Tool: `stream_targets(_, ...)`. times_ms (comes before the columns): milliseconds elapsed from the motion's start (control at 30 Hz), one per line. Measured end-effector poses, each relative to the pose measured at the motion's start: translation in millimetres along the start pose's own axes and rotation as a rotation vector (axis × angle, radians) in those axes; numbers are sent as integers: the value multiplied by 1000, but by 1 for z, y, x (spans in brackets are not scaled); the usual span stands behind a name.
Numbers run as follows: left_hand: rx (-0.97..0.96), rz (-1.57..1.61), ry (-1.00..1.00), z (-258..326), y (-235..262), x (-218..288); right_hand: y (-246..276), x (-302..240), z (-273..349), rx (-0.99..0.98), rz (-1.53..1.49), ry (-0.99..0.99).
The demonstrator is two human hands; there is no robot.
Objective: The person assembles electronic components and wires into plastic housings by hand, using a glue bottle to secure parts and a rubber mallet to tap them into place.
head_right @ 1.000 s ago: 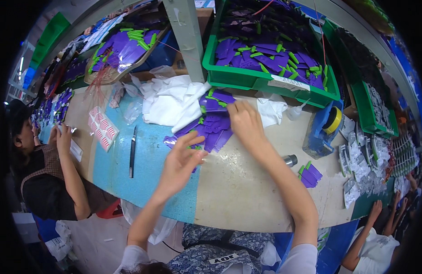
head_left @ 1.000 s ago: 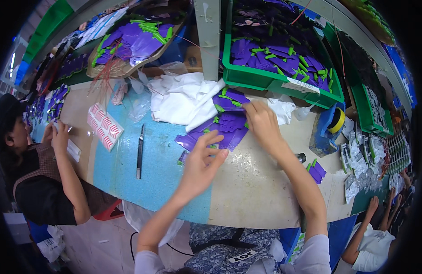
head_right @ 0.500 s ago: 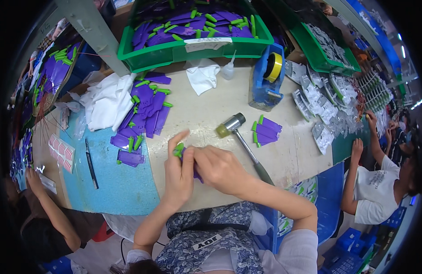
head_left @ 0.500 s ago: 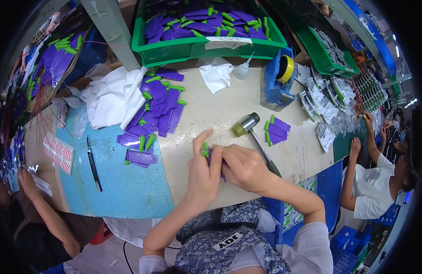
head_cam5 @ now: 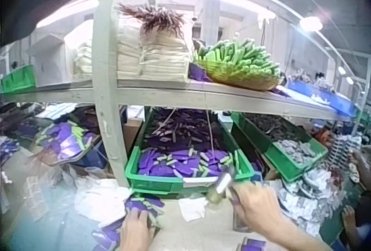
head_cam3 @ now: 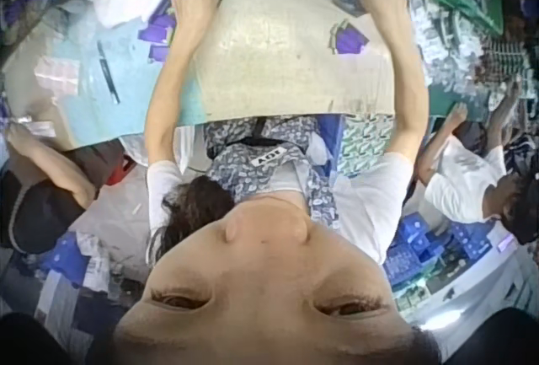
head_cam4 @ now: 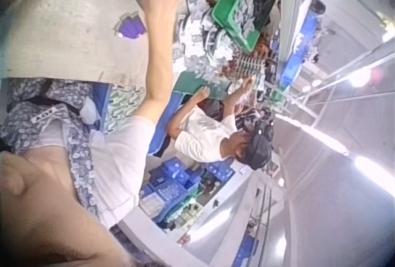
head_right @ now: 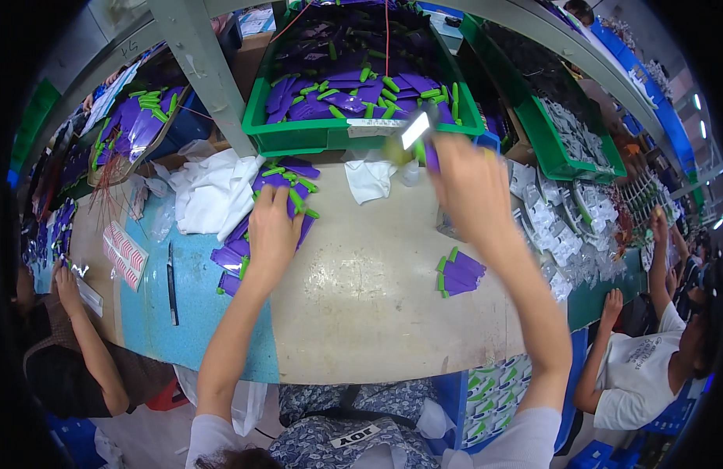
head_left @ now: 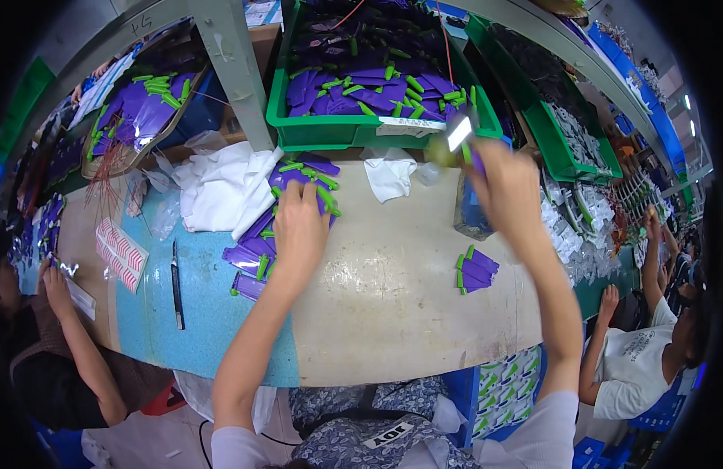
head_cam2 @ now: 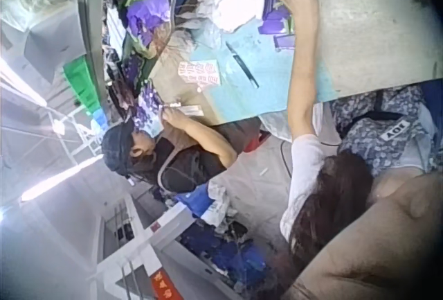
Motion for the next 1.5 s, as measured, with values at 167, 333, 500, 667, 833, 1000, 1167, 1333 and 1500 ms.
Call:
stream_targets(167,-52,-256,9,-34,-29,2,-81,27,-143,-63,107,197)
stream_targets(333,-178,-301,-58,-37,-47,-5,-120,41,-156,-87,-176,117)
stream_targets(500,-134,-176,-114,-7,-13,-10,-24,-24,-68,90,-637,-225)
stream_targets(667,-163,-66,-69,59,-16,8,-87,-94,21,-165,-732,-263)
stream_targets(833,-135,141,15,94,2,29,-166,-104,-15,-57,-421,-298)
stream_targets(1000,78,656,228,101,20,-11,-173,-111,-20,-96,-402,-130)
stream_targets(1167,10,1860,720,85,-1,-14,-99,-157,80,-681,-1482,-486)
stream_targets(1333,-151,1642,620,82,5,24,-61,-136,78,-568,-1223,-292)
stream_targets(1500,-92,1480,689,100,-4,20,-1,-144,78,24,-455,398)
Point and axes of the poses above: each hand's wrist, its own z-axis away from the middle knuckle, its own y-axis out of the back of the hand, x = y × z, the point moved 9 cm from there along -z, towards the middle knuckle, and after that the axes turned 6 degrees about z, right-handed, at the moved point
